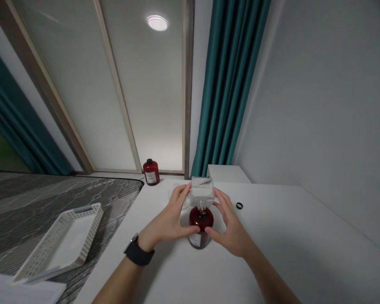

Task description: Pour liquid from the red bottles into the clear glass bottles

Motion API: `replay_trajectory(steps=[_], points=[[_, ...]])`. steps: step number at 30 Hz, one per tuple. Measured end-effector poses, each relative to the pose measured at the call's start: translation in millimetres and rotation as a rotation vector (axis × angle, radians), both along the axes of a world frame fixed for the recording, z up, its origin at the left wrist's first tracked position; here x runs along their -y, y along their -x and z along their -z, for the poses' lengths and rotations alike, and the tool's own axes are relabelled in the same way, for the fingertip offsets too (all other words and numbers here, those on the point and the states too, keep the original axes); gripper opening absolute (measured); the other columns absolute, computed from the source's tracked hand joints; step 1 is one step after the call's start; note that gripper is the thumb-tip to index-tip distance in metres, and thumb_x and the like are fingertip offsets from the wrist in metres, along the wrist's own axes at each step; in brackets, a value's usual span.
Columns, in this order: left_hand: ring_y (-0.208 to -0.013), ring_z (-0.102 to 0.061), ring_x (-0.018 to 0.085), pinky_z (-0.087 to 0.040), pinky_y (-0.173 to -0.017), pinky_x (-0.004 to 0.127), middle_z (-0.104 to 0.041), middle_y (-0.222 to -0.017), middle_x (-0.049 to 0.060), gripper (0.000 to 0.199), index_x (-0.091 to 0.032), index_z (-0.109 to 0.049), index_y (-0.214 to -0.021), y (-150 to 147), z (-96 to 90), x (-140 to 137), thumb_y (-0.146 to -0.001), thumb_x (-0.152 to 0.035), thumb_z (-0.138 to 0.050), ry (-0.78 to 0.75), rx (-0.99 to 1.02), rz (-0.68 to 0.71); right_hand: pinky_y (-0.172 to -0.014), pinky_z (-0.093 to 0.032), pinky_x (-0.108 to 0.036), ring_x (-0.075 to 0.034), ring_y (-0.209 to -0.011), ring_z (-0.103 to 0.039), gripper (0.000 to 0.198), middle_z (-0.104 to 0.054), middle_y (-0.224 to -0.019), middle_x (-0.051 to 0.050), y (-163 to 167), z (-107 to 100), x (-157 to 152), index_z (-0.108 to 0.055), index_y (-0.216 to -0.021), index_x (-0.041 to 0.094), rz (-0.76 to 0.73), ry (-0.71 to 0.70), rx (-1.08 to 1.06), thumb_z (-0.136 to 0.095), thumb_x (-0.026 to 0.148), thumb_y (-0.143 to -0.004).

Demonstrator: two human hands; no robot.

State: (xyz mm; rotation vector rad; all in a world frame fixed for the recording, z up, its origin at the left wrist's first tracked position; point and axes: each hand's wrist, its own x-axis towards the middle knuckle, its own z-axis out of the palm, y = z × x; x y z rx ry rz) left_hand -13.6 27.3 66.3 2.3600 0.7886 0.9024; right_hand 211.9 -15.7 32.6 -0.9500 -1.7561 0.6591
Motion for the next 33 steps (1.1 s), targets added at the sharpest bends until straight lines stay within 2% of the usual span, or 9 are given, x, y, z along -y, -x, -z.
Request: replay_trajectory(steps=[8, 11, 16, 22, 33], points=[[-0.147, -0.019, 0.044, -0.024, -0.12, 0.064, -0.016, -0.153, 0.015, 0.144, -0.031, 0.01, -0.158, 3, 5.2, -7, -0.059, -0.046, -0.093, 0.074, -0.111, 0.012, -0.119, -0.03, -0.055, -0.035, -0.15, -0.023, 0.12, -0.011, -0.165, -0.007, -7, 2, -6, -0.005, -0.159, 0.036, -0.023, 0.137, 0.161, -0.083, 0.024, -0.069], [-0.148, -0.02, 0.043, -0.027, -0.12, 0.062, -0.015, -0.155, 0.017, 0.145, -0.03, 0.011, -0.158, 3, 8.8, -8, -0.059, -0.042, -0.094, 0.055, -0.153, 0.005, -0.12, -0.029, -0.055, -0.033, -0.151, -0.021, 0.123, -0.01, -0.166, -0.007, -9, 2, -9, -0.004, -0.159, 0.036, -0.028, 0.165, 0.178, -0.085, 0.023, -0.067], [-0.147, -0.023, 0.043, -0.029, -0.118, 0.064, -0.017, -0.155, 0.018, 0.141, -0.031, 0.009, -0.158, 2, 13.5, -10, -0.061, -0.038, -0.093, -0.005, -0.12, 0.009, -0.119, -0.03, -0.058, -0.034, -0.15, -0.025, 0.119, -0.015, -0.165, -0.008, -12, 5, -13, -0.011, -0.158, 0.039, -0.057, 0.151, 0.114, -0.087, 0.024, -0.067], [-0.147, -0.025, 0.043, -0.031, -0.116, 0.065, -0.017, -0.156, 0.019, 0.144, -0.034, 0.016, -0.157, 0, 20.9, -15, -0.062, -0.039, -0.093, -0.039, -0.095, 0.003, -0.119, -0.03, -0.059, -0.034, -0.15, -0.026, 0.113, -0.018, -0.165, -0.008, -15, 5, -17, -0.016, -0.158, 0.038, -0.073, 0.129, 0.08, -0.086, 0.026, -0.069], [-0.147, -0.025, 0.043, -0.03, -0.117, 0.065, -0.018, -0.155, 0.02, 0.142, -0.032, 0.014, -0.157, -4, 20.5, -16, -0.063, -0.039, -0.093, -0.058, -0.072, -0.029, -0.117, -0.034, -0.057, -0.033, -0.15, -0.026, 0.108, -0.016, -0.166, -0.008, -14, 7, -22, -0.015, -0.158, 0.038, -0.102, 0.108, 0.056, -0.079, 0.023, -0.073]])
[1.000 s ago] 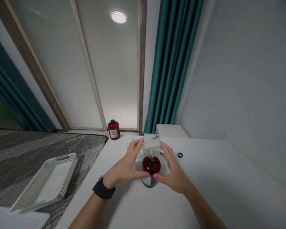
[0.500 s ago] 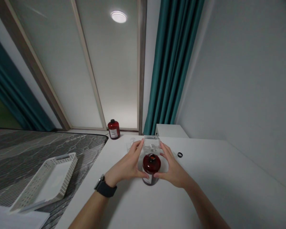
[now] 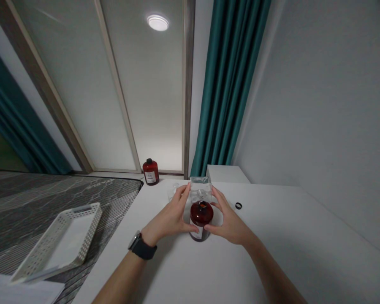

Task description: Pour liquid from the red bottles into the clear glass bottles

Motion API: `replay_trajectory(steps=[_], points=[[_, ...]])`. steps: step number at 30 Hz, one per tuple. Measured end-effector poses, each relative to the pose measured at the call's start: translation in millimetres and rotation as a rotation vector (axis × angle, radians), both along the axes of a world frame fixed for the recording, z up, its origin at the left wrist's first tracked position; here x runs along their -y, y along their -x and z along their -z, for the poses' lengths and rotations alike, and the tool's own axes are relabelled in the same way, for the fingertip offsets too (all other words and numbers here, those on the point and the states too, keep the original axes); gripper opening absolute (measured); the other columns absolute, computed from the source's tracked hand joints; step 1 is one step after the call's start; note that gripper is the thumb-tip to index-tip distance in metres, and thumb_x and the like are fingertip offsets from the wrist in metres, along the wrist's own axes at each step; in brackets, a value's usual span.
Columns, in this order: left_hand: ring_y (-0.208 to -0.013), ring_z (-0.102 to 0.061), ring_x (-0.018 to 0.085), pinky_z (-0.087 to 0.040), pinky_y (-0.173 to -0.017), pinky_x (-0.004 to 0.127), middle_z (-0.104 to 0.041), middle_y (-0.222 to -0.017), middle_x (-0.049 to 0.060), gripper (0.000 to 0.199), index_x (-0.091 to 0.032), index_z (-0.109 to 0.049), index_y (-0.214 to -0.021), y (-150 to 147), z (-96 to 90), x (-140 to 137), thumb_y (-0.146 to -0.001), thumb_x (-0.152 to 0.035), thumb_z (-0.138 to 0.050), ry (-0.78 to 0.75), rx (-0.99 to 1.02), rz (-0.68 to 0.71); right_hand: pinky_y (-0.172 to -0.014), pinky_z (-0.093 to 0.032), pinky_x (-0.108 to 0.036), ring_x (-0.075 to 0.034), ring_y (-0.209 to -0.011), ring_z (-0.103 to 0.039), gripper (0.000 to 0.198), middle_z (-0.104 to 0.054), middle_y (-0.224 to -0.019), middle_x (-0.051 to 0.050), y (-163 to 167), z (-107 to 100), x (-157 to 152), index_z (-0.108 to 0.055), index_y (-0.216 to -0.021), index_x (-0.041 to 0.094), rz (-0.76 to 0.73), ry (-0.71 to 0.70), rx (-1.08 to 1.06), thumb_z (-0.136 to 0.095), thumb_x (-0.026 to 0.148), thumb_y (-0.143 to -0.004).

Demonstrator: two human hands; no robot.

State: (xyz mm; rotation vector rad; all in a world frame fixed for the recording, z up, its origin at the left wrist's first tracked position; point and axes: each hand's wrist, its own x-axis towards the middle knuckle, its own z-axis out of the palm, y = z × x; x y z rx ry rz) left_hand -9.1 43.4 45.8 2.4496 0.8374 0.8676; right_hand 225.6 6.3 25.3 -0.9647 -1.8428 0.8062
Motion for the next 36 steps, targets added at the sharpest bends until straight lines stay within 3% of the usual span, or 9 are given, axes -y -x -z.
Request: replay_trajectory(steps=[4, 9, 12, 16, 25, 36], points=[[-0.146, -0.025, 0.043, -0.027, -0.118, 0.066, -0.018, -0.155, 0.018, 0.138, -0.03, 0.008, -0.159, 4, 1.2, -2, -0.064, -0.049, -0.09, 0.068, 0.062, 0.072, -0.117, -0.034, -0.057, -0.032, -0.149, -0.029, 0.091, -0.018, -0.165, -0.007, -1, -1, 1, -0.019, -0.157, 0.038, -0.026, 0.001, -0.053, -0.072, 0.031, -0.083], [-0.142, -0.035, 0.034, -0.034, -0.117, 0.059, -0.029, -0.152, 0.014, 0.073, -0.03, -0.016, -0.159, 8, 2.6, -5, -0.098, -0.049, -0.053, 0.139, 0.238, 0.13, -0.115, -0.039, -0.052, -0.029, -0.146, -0.035, 0.065, -0.032, -0.159, -0.008, -2, -4, -1, -0.031, -0.153, 0.036, -0.041, 0.014, -0.172, -0.058, 0.044, -0.095], [-0.133, -0.047, 0.031, -0.043, -0.112, 0.055, -0.037, -0.148, 0.013, 0.06, -0.033, -0.025, -0.157, 6, 3.0, -6, -0.102, -0.045, -0.047, 0.167, 0.294, 0.092, -0.114, -0.04, -0.05, -0.028, -0.14, -0.044, 0.06, -0.04, -0.154, -0.009, 0, -7, -2, -0.038, -0.149, 0.034, -0.003, 0.04, -0.219, -0.058, 0.048, -0.094], [-0.128, -0.053, 0.028, -0.047, -0.108, 0.052, -0.043, -0.144, 0.012, 0.053, -0.033, -0.032, -0.154, 3, -0.6, -5, -0.103, -0.044, -0.043, 0.19, 0.321, 0.065, -0.114, -0.04, -0.053, -0.029, -0.137, -0.048, 0.057, -0.05, -0.146, -0.011, 1, -10, -3, -0.043, -0.145, 0.032, 0.047, 0.085, -0.27, -0.06, 0.049, -0.093], [-0.127, -0.054, 0.029, -0.047, -0.108, 0.052, -0.049, -0.144, 0.013, 0.05, -0.027, -0.043, -0.149, 3, -11.9, 0, -0.102, -0.046, -0.045, 0.149, 0.367, 0.049, -0.118, -0.037, -0.051, -0.026, -0.137, -0.05, 0.049, -0.051, -0.147, -0.01, 4, -17, -1, -0.047, -0.138, 0.029, 0.051, 0.038, -0.3, -0.06, 0.046, -0.094], [-0.138, -0.045, 0.031, -0.039, -0.115, 0.054, -0.04, -0.153, 0.014, 0.051, -0.027, -0.039, -0.15, 3, -21.9, 11, -0.102, -0.043, -0.047, 0.166, 0.368, 0.116, -0.116, -0.039, -0.052, -0.026, -0.138, -0.049, 0.027, -0.053, -0.147, -0.009, 7, -31, 1, -0.058, -0.114, 0.027, 0.104, -0.004, -0.348, -0.061, 0.044, -0.093]])
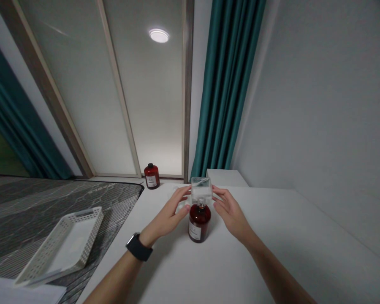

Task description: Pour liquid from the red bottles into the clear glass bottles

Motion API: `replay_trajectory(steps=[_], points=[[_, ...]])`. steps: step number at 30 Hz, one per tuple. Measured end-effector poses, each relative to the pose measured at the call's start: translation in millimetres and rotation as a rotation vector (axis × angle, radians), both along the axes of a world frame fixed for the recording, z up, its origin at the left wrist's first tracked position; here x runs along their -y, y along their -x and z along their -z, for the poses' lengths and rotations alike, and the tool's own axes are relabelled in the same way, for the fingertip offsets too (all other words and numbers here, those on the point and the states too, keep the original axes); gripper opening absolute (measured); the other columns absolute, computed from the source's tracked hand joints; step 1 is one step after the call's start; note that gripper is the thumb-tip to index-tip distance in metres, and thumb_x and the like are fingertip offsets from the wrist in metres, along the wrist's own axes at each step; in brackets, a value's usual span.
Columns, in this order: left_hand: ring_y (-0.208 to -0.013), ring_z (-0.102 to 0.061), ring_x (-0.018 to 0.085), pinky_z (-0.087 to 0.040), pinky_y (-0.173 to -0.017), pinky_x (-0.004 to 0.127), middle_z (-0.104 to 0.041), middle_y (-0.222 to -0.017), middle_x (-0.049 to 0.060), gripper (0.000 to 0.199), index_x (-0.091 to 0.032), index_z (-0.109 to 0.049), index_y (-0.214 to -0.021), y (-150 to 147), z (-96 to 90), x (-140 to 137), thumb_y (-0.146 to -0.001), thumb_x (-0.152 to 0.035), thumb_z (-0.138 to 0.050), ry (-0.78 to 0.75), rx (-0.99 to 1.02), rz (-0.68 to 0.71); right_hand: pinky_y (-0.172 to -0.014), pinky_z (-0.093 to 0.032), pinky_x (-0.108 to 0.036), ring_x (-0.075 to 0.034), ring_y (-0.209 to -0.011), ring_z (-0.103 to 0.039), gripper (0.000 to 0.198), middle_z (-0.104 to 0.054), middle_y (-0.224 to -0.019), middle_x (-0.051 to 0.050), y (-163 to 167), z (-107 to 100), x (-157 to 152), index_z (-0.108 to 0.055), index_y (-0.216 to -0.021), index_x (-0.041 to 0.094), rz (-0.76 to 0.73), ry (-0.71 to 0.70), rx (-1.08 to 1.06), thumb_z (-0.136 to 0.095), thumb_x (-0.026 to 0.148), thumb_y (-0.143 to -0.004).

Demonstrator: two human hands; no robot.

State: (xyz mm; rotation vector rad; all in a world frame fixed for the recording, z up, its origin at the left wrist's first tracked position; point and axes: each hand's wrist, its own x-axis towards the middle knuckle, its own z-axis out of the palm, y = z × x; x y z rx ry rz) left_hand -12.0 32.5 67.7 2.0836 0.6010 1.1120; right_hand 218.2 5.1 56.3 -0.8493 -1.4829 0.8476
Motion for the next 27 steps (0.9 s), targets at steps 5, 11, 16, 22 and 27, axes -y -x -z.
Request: replay_trajectory(steps=[5, 11, 16, 22, 27], points=[[-0.14, -0.042, 0.031, -0.038, -0.116, 0.055, -0.041, -0.152, 0.014, 0.05, -0.025, -0.04, -0.147, -1, -7.4, 6, -0.101, -0.04, -0.052, 0.009, 0.006, 0.024, -0.116, -0.038, -0.052, -0.024, -0.14, -0.047, 0.017, -0.052, -0.15, -0.008, 0, -6, 1, -0.057, -0.108, 0.027, 0.0, 0.014, -0.003, -0.058, 0.033, -0.092], [-0.139, -0.043, 0.031, -0.039, -0.116, 0.055, -0.042, -0.15, 0.014, 0.05, -0.025, -0.041, -0.145, -1, -10.0, 8, -0.1, -0.041, -0.054, -0.017, 0.016, 0.017, -0.116, -0.038, -0.052, -0.024, -0.142, -0.045, 0.014, -0.051, -0.151, -0.008, 1, -10, 2, -0.056, -0.104, 0.027, 0.012, 0.014, -0.01, -0.057, 0.027, -0.09], [-0.142, -0.038, 0.032, -0.037, -0.117, 0.056, -0.036, -0.154, 0.013, 0.055, -0.028, -0.034, -0.15, -2, -9.1, 7, -0.1, -0.041, -0.053, -0.032, 0.012, 0.018, -0.116, -0.039, -0.051, -0.024, -0.139, -0.047, 0.031, -0.055, -0.145, -0.008, 2, -16, 3, -0.054, -0.123, 0.028, 0.013, 0.003, -0.01, -0.057, 0.031, -0.091], [-0.141, -0.038, 0.032, -0.037, -0.117, 0.056, -0.038, -0.153, 0.012, 0.054, -0.03, -0.035, -0.15, -2, -12.9, 7, -0.1, -0.04, -0.053, -0.034, -0.003, 0.021, -0.118, -0.037, -0.051, -0.026, -0.14, -0.046, 0.039, -0.055, -0.145, -0.006, 1, -17, 5, -0.055, -0.131, 0.03, 0.002, 0.014, -0.008, -0.058, 0.031, -0.092], [-0.141, -0.038, 0.032, -0.037, -0.117, 0.056, -0.038, -0.152, 0.012, 0.053, -0.03, -0.037, -0.149, 0, -16.5, 10, -0.1, -0.04, -0.054, -0.048, -0.006, 0.01, -0.117, -0.039, -0.052, -0.026, -0.138, -0.048, 0.038, -0.053, -0.148, -0.006, 2, -18, 7, -0.056, -0.13, 0.031, -0.003, 0.003, -0.01, -0.058, 0.033, -0.092]])
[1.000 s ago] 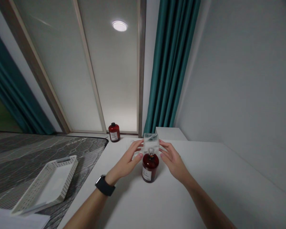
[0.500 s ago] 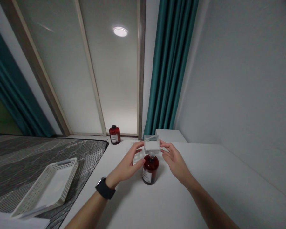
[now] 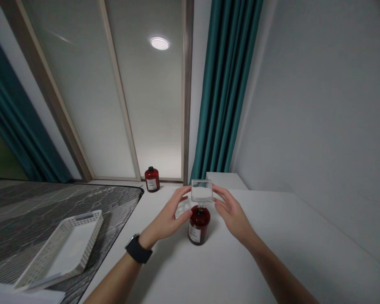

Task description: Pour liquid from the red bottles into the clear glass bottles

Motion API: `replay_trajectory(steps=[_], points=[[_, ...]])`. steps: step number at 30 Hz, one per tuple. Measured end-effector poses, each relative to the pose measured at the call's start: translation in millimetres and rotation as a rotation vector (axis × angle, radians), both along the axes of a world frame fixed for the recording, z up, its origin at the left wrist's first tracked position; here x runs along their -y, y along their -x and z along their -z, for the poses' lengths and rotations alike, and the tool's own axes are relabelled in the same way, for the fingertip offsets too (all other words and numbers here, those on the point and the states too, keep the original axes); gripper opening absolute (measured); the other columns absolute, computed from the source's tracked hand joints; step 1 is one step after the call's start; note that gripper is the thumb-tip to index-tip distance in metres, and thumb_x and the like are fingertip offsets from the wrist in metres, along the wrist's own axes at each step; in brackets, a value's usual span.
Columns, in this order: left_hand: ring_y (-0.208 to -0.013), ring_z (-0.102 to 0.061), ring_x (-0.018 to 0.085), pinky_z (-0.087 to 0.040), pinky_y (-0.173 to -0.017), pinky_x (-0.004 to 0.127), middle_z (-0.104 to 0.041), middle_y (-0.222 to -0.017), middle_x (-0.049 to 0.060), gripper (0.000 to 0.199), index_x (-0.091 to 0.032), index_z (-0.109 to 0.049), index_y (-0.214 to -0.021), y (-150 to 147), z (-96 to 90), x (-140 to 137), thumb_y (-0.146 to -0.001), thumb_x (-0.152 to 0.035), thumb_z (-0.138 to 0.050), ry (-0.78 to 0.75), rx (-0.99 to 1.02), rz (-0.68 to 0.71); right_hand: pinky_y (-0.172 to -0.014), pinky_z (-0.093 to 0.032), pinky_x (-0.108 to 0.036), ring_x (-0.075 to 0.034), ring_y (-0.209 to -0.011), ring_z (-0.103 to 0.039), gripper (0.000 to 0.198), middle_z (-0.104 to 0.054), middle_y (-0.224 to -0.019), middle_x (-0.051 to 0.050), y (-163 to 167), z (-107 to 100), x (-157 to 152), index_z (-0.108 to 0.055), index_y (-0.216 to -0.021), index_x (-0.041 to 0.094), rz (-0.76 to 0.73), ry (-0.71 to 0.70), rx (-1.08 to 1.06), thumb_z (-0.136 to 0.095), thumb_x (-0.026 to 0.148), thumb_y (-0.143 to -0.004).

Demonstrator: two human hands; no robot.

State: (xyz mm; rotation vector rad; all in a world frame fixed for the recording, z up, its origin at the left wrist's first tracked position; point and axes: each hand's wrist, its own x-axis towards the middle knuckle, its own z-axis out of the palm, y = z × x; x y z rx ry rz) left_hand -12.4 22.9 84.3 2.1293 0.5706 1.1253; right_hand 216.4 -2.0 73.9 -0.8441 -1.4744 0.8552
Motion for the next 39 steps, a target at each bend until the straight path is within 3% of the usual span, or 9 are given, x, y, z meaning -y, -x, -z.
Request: replay_trajectory(steps=[10, 39], points=[[-0.14, -0.039, 0.031, -0.038, -0.116, 0.056, -0.039, -0.152, 0.012, 0.052, -0.028, -0.037, -0.148, 3, -4.9, 5, -0.099, -0.038, -0.054, -0.013, -0.019, -0.015, -0.114, -0.043, -0.052, -0.027, -0.136, -0.051, 0.035, -0.05, -0.15, -0.006, -1, -2, 4, -0.058, -0.129, 0.031, -0.005, -0.01, 0.02, -0.058, 0.033, -0.094], [-0.14, -0.038, 0.033, -0.039, -0.114, 0.055, -0.037, -0.154, 0.013, 0.052, -0.026, -0.035, -0.148, 6, -8.3, 9, -0.1, -0.036, -0.052, -0.078, -0.055, -0.012, -0.117, -0.037, -0.056, -0.028, -0.143, -0.042, 0.027, -0.044, -0.153, -0.01, 0, -4, 14, -0.057, -0.123, 0.03, -0.032, -0.099, 0.049, -0.055, 0.04, -0.098]])
